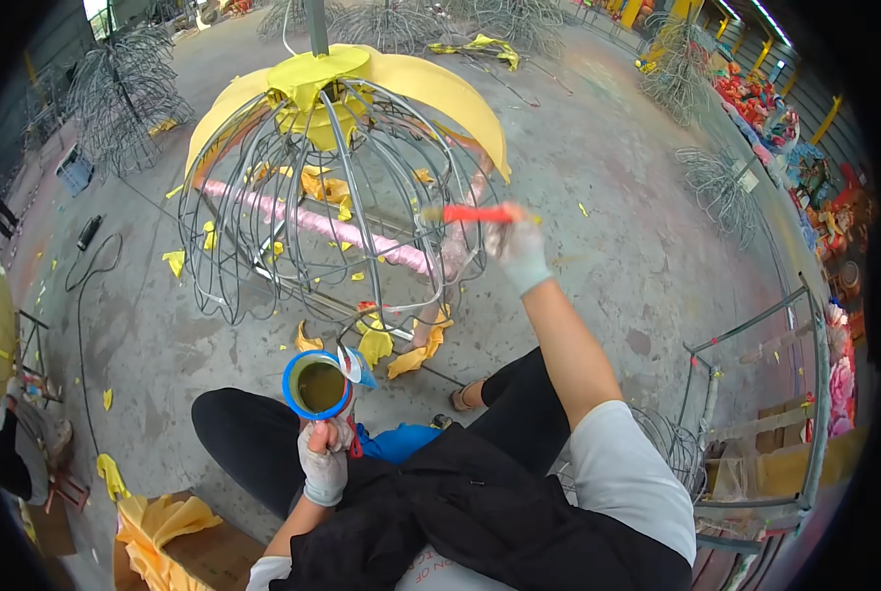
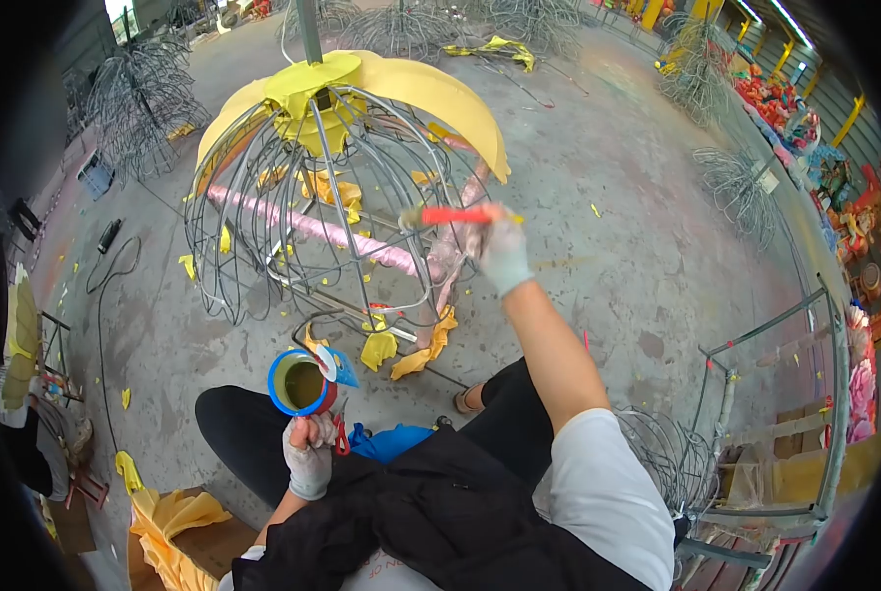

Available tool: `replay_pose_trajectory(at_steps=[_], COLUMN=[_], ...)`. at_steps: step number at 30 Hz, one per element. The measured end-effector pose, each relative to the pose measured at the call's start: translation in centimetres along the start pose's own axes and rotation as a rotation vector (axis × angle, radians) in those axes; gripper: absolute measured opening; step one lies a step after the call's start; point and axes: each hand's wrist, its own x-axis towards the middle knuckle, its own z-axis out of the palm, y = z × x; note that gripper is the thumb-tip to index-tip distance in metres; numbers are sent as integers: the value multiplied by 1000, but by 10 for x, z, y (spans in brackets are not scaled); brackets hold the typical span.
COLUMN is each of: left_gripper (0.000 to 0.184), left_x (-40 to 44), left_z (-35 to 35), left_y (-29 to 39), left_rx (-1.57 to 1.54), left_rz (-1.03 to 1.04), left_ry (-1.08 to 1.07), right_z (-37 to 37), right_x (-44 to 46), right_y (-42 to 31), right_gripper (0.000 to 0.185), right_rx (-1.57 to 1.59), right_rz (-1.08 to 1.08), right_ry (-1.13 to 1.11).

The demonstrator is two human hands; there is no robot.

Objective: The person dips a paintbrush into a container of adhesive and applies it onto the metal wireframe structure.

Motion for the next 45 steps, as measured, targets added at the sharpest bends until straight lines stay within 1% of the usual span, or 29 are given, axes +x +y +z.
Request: replay_pose_trajectory(at_steps=[1,4,8,10,11,13,14,15,17,18,20,21,23,25,26,28,29,33,34,38,39,43,44,45], left_gripper=[34,34,34,33,33,33,33,33,35,37,36,36,35,33,32,30,30,29,29,29,29,29,29,29], left_x=[-2,0,-4,-1,3,6,7,12,19,19,21,22,22,18,16,9,7,1,1,5,6,7,7,7], left_z=[0,-2,-10,-20,-21,-16,-15,-13,-7,-5,-3,-4,-2,7,11,14,14,7,8,16,16,11,9,7], left_y=[0,0,4,-2,-3,-4,-4,-4,0,-1,-8,-11,-17,-17,-15,-13,-14,-15,-12,-9,-9,-7,-7,-9], left_rx=[-3,-22,66,40,58,48,71,87,102,115,147,180,244,251,255,260,255,378,378,640,641,602,589,575], left_rz=[7,28,-36,-132,-122,-131,-96,-59,-27,-25,-33,-34,-34,-55,-73,-116,-110,-76,-75,102,103,56,46,37], left_ry=[1,6,-5,-7,11,10,12,12,50,56,66,64,55,49,52,69,74,38,46,5,3,12,16,22], right_z=[1,-34,-72,-31,-27,-24,-33,-39,-14,-9,25,44,78,122,131,140,139,131,130,119,120,130,127,122], right_x=[3,-57,-86,-85,-84,-83,-87,-95,-139,-165,-211,-223,-238,-234,-230,-224,-224,-224,-225,-227,-229,-242,-244,-246], right_y=[-2,26,40,33,38,47,54,56,38,30,29,36,43,47,55,72,74,78,79,79,78,78,79,81], right_gripper=[10,12,14,13,13,11,10,10,9,10,13,9,11,15,15,12,12,6,6,7,7,6,6,8], right_rx=[-2,-88,-192,-203,-188,-406,-399,-353,-108,34,-22,-76,-718,-1081,-1074,-1312,-1314,-1003,-1002,-971,-969,-373,-375,-287], right_rz=[-8,-87,-149,-242,-224,-231,-277,-337,-366,-380,-539,-630,-693,-875,-809,-751,-753,-524,-520,-413,-416,111,111,120], right_ry=[-5,37,123,91,78,243,219,263,414,267,171,-55,-285,-461,-497,-523,-532,-474,-481,-360,-359,-103,-107,-94])
